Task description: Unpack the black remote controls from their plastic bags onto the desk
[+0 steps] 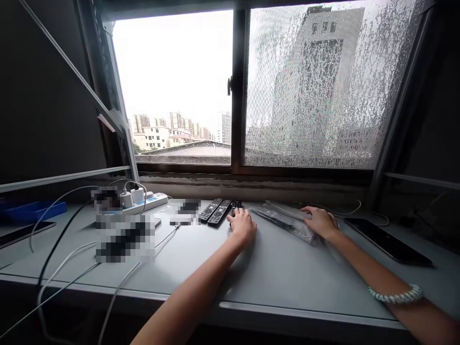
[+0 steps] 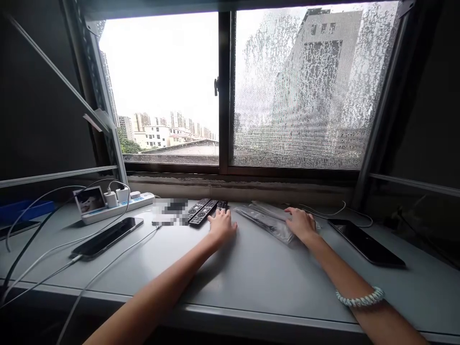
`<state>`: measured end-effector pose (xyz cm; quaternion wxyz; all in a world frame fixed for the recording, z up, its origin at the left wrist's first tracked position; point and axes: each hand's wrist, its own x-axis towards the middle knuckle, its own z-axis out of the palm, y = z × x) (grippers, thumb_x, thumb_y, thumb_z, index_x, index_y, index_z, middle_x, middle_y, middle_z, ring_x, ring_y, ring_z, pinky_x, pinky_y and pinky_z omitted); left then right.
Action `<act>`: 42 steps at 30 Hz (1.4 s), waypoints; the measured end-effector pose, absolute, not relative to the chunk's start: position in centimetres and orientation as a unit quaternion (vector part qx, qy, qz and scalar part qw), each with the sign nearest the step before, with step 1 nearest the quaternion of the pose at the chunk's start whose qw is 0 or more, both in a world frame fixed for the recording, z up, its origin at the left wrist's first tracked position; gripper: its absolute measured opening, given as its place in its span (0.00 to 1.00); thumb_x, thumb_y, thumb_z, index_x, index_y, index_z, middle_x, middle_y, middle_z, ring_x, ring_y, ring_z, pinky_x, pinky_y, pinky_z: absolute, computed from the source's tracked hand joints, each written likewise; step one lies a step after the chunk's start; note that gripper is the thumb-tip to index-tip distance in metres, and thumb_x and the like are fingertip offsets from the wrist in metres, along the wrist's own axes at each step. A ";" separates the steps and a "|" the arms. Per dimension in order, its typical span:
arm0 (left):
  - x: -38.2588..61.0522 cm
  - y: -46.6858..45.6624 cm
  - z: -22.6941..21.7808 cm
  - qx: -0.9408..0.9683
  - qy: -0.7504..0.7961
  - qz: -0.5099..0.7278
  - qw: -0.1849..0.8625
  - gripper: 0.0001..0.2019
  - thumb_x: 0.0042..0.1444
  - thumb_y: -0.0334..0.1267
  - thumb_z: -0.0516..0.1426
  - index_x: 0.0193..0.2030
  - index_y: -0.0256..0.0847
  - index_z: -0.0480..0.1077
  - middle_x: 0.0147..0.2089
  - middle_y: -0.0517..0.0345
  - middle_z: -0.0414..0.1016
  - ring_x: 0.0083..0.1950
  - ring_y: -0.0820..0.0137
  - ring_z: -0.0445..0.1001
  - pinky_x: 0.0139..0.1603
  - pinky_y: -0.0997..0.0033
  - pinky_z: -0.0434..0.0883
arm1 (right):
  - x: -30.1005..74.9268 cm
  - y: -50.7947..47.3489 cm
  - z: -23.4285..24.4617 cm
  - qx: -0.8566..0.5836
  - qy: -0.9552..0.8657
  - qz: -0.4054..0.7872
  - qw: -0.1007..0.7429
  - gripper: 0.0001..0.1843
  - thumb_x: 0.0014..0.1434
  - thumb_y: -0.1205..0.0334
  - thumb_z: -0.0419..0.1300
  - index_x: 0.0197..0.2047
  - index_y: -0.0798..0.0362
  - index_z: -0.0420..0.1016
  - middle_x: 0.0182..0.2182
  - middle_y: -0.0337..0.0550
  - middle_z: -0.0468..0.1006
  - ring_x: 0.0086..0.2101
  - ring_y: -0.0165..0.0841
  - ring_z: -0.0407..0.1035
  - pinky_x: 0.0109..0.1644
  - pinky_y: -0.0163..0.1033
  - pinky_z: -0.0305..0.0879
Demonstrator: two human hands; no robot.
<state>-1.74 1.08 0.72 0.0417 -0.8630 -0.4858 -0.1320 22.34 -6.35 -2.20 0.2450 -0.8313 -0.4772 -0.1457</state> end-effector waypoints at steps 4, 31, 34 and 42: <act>-1.7 1.1 0.8 -0.876 -0.458 -0.139 0.051 0.17 0.54 0.34 0.46 0.50 0.34 0.64 0.52 0.43 0.66 0.56 0.58 0.59 0.52 0.55 0.60 | 22.6 -6.3 -2.3 -0.830 -0.487 -0.135 0.238 0.20 0.49 0.64 0.54 0.46 0.49 0.72 0.35 0.41 0.79 0.40 0.40 0.71 0.45 0.44 0.61; -2.4 3.5 0.5 -0.797 -0.568 -0.189 -0.077 0.38 0.51 0.43 0.50 0.64 0.24 0.39 0.58 0.31 0.57 0.57 0.52 0.62 0.51 0.61 0.62 | 17.8 -6.6 0.1 -0.632 -0.604 -0.049 0.483 0.15 0.50 0.56 0.58 0.43 0.46 0.71 0.33 0.39 0.78 0.34 0.35 0.73 0.37 0.40 0.69; -2.5 3.4 0.7 -0.794 -0.559 -0.216 -0.097 0.36 0.52 0.42 0.49 0.63 0.27 0.38 0.60 0.30 0.54 0.53 0.54 0.67 0.50 0.61 0.63 | 17.4 -6.6 0.0 -0.625 -0.630 0.011 0.461 0.16 0.49 0.57 0.59 0.42 0.47 0.72 0.32 0.39 0.79 0.33 0.35 0.73 0.33 0.38 0.68; -2.4 2.8 1.2 -0.763 -0.510 -0.385 -0.098 0.34 0.54 0.43 0.48 0.63 0.37 0.35 0.61 0.39 0.53 0.52 0.57 0.68 0.44 0.64 0.68 | 15.3 -7.1 0.0 -0.580 -0.681 0.154 0.421 0.19 0.48 0.56 0.60 0.45 0.48 0.73 0.31 0.41 0.79 0.34 0.38 0.73 0.35 0.40 0.69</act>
